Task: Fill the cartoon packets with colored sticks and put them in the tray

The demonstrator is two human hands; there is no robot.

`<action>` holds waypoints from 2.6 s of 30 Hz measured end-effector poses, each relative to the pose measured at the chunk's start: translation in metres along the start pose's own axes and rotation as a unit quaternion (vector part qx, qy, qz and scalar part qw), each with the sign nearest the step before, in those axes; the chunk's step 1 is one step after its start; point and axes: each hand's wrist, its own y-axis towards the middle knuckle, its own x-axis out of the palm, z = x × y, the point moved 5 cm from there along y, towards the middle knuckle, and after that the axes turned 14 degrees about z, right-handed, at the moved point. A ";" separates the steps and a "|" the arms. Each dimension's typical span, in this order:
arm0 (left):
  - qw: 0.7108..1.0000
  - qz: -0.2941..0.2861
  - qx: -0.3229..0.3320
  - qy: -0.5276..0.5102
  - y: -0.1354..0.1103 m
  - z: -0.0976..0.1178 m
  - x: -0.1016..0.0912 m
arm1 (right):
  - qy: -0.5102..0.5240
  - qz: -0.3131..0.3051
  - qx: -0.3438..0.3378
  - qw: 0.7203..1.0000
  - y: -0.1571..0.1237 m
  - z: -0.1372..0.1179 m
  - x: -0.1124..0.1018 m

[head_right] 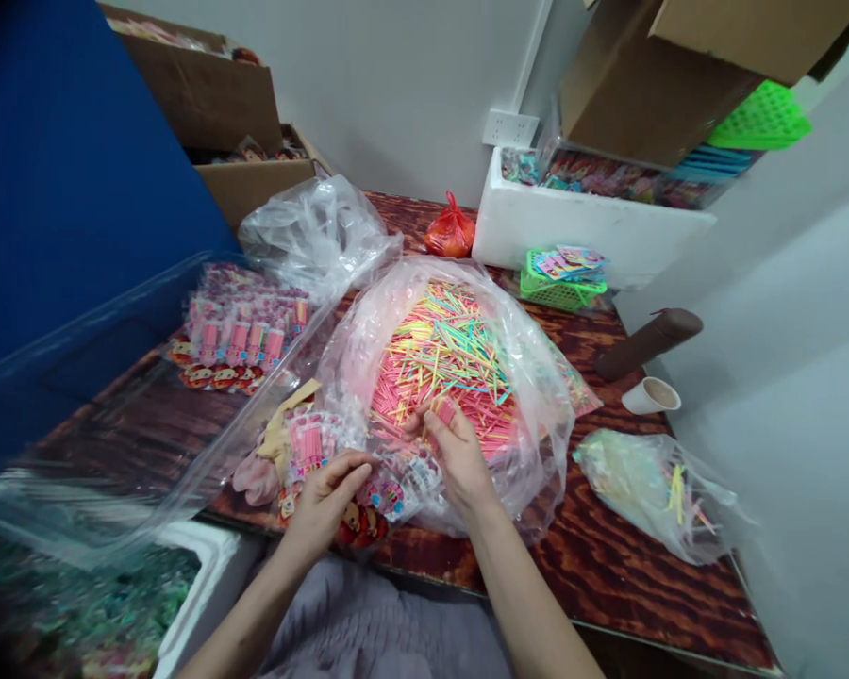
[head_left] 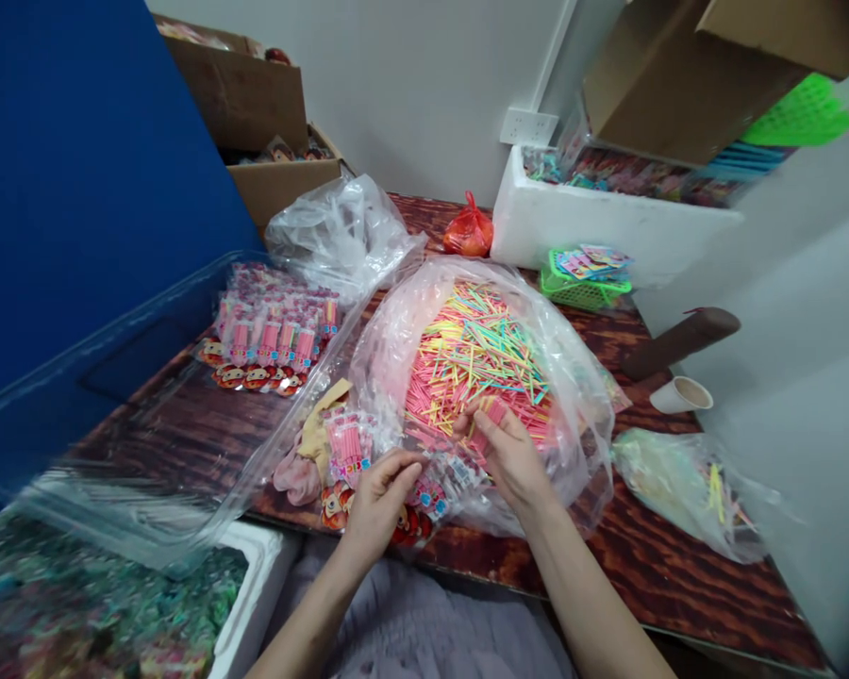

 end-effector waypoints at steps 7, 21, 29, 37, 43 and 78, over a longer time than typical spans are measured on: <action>1.000 -0.019 0.005 -0.013 -0.001 0.000 0.008 | 0.028 -0.021 -0.026 0.999 0.001 -0.014 0.017; 1.000 -0.007 -0.013 -0.020 0.000 -0.007 0.003 | -0.294 0.015 -0.132 0.947 0.018 0.020 -0.056; 1.000 0.006 -0.017 -0.023 0.001 -0.004 0.002 | -0.197 -0.014 -0.109 0.974 0.005 0.020 -0.047; 1.000 0.013 -0.021 -0.016 0.001 -0.004 0.000 | -0.174 -0.034 -0.115 0.977 -0.006 0.021 -0.039; 1.000 0.004 -0.012 -0.013 -0.001 -0.006 0.002 | -0.174 -0.037 -0.114 0.978 -0.009 0.023 -0.039; 1.000 -0.017 -0.010 -0.009 -0.003 -0.009 0.006 | -0.176 -0.015 -0.113 0.978 -0.018 0.022 -0.034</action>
